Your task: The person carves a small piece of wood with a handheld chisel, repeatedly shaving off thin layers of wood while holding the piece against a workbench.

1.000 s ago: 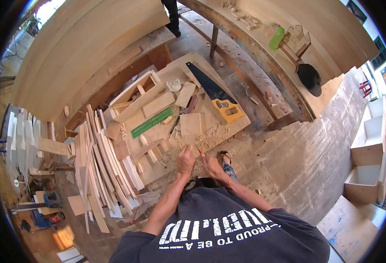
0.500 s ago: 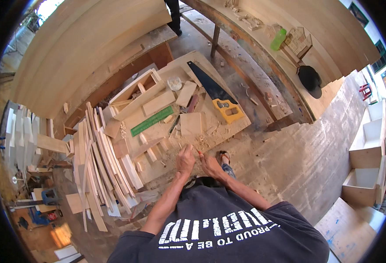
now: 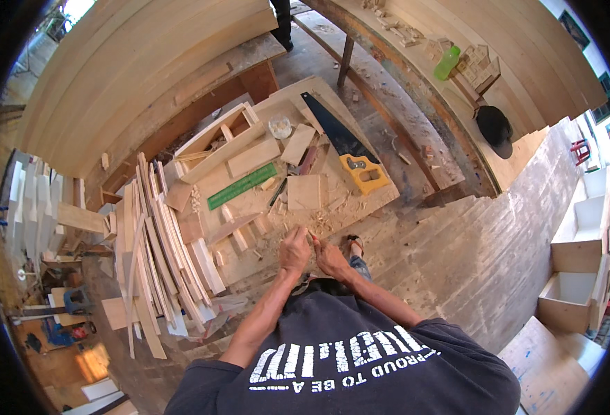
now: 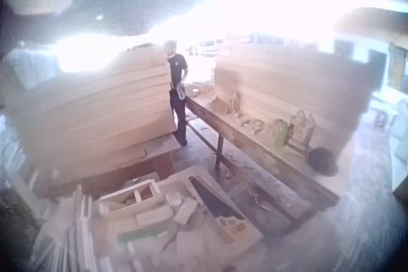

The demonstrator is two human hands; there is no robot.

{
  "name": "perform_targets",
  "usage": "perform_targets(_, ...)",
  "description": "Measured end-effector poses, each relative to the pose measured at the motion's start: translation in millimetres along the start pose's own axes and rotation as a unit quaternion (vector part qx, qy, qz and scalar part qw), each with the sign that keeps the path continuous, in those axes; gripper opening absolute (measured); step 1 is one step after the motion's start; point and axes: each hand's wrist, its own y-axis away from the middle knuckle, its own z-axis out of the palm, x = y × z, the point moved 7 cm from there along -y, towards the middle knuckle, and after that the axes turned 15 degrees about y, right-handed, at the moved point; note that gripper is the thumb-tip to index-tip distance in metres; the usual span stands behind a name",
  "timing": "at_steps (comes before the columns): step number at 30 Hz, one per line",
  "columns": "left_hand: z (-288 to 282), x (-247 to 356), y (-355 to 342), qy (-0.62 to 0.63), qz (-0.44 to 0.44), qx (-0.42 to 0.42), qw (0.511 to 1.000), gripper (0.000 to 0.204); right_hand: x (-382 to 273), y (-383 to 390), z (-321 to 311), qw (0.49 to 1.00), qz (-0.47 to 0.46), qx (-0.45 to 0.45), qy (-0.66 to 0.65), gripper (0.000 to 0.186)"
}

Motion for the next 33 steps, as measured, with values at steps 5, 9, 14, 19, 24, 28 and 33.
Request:
perform_targets(5, -3, -6, -2, 0.006, 0.011, 0.021, 1.0, 0.018, 6, 5, 3, 1.0, 0.029, 0.0, 0.004, 0.056)
perform_targets(9, -4, -2, 3, 0.01, 0.003, 0.023, 1.0, 0.018, 13, 5, 11, 0.999, 0.033, -0.007, 0.006, 0.061)
perform_targets(14, -4, -1, 5, 0.005, -0.003, 0.027, 1.0, 0.016, 14, 9, 14, 1.0, 0.005, 0.017, 0.01, 0.063)
perform_targets(19, -10, -8, 1, 0.06, -0.011, 0.031, 0.998, 0.019, 17, 4, 9, 0.999, 0.037, -0.021, 0.012, 0.064)
perform_targets(24, -12, -5, -9, 0.009, 0.008, -0.017, 1.0, 0.023, 27, 4, 1, 0.996, 0.063, -0.017, -0.057, 0.066)
perform_targets(28, -13, 4, 1, -0.034, 0.074, 0.009, 0.997, 0.026, 22, 17, -5, 0.992, 0.09, -0.046, -0.08, 0.065)
perform_targets(33, -12, -8, 3, 0.008, 0.015, -0.001, 1.0, 0.028, 17, 18, -3, 0.993, 0.074, -0.014, -0.088, 0.061)
